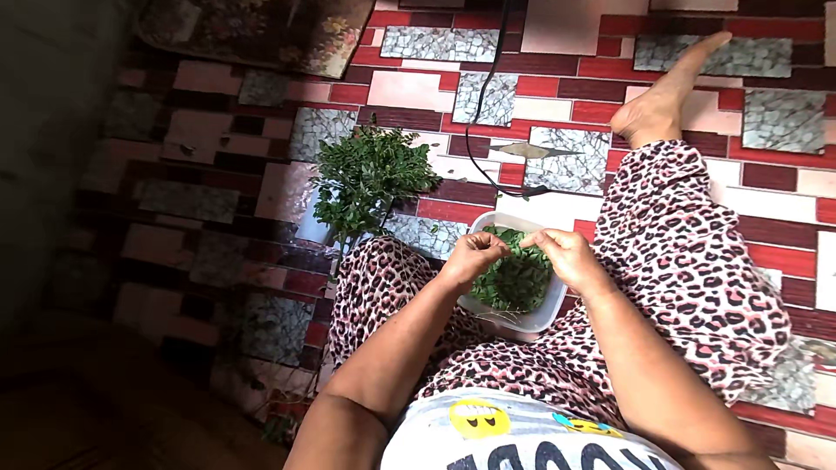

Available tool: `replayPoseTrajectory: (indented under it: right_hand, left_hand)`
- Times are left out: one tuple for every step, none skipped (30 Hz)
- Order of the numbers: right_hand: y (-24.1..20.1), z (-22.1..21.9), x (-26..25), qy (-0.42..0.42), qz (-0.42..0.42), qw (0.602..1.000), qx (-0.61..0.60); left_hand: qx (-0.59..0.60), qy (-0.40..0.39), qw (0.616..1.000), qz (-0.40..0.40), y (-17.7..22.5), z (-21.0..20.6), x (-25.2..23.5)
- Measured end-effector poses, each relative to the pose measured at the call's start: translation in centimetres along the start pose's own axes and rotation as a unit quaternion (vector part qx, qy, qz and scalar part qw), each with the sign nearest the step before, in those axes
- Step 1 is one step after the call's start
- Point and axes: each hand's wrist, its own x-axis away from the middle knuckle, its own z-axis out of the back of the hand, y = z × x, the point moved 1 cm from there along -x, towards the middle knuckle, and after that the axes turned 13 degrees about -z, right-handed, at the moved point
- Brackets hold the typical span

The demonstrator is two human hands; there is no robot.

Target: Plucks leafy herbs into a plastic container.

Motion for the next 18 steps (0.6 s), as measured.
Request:
replayPoseTrajectory:
  right_hand:
    - [0.1,0.0,0.0,-0.023,-0.006,1.000,-0.013]
    - [0.2,-0.1,0.0,-0.042,-0.010,0.999,-0.031]
    - [0.1,-0.2,0.1,-0.055,-0.011,0.997,-0.046]
    - [-0.1,-0.2,0.2,-0.060,-0.010,0.997,-0.052]
    - [-0.2,-0.2,0.3,-0.049,-0.004,0.998,-0.047]
    - [-0.4,-0.1,0.5,-0.033,-0.001,0.999,-0.031]
    - [-0.6,0.2,0.6,-0.014,0.003,1.000,-0.010]
    - [-0.7,0.6,0.5,0.002,0.007,1.000,0.011]
    - [-0.7,0.9,0.5,0.008,0.007,1.000,0.029]
    - [-0.7,1.1,0.5,-0.004,0.001,0.999,0.044]
    - [-0.7,1.1,0.5,-0.033,-0.008,0.998,0.055]
    - [-0.7,0.8,0.5,-0.068,-0.021,0.996,0.056]
    - [-0.5,0.1,0.5,-0.094,-0.027,0.994,0.047]
    - [-0.3,-0.6,0.5,-0.111,-0.026,0.993,0.033]
    - [-0.2,-1.4,0.4,-0.121,-0.015,0.993,0.012]
    - [-0.1,-2.1,0.3,-0.122,0.001,0.993,-0.008]
    - [-0.1,-2.6,0.3,-0.112,0.018,0.993,-0.024]
    - [-0.1,-2.8,0.3,-0.092,0.029,0.995,-0.027]
  left_hand:
    - [-0.001,0.000,1.000,0.002,0.0,0.0,0.0]
    - [0.000,0.001,1.000,0.005,0.0,-0.1,0.0]
    - [0.002,0.002,1.000,0.007,0.1,-0.1,0.0]
    - [0.005,0.002,1.000,0.009,0.1,-0.2,0.0]
    - [0.006,0.002,1.000,0.009,0.1,-0.2,0.0]
    - [0.008,0.001,1.000,0.009,0.1,-0.1,0.0]
    - [0.013,0.002,1.000,0.012,0.2,-0.1,0.0]
    - [0.021,0.004,1.000,0.016,0.2,0.0,0.0]
    - [0.031,0.007,0.999,0.021,0.3,0.1,0.0]
    - [0.040,0.007,0.999,0.027,0.3,0.1,0.1]
    - [0.046,0.005,0.998,0.034,0.3,0.2,0.0]
    - [0.050,0.003,0.998,0.038,0.3,0.2,0.0]
    - [0.051,0.000,0.998,0.041,0.3,0.2,0.0]
    - [0.052,-0.002,0.998,0.043,0.3,0.1,0.0]
    - [0.053,-0.005,0.998,0.046,0.3,0.0,0.0]
    - [0.053,-0.008,0.997,0.049,0.4,-0.1,0.1]
    - [0.054,-0.011,0.997,0.052,0.4,-0.2,0.2]
    - [0.056,-0.012,0.997,0.054,0.5,-0.2,0.2]
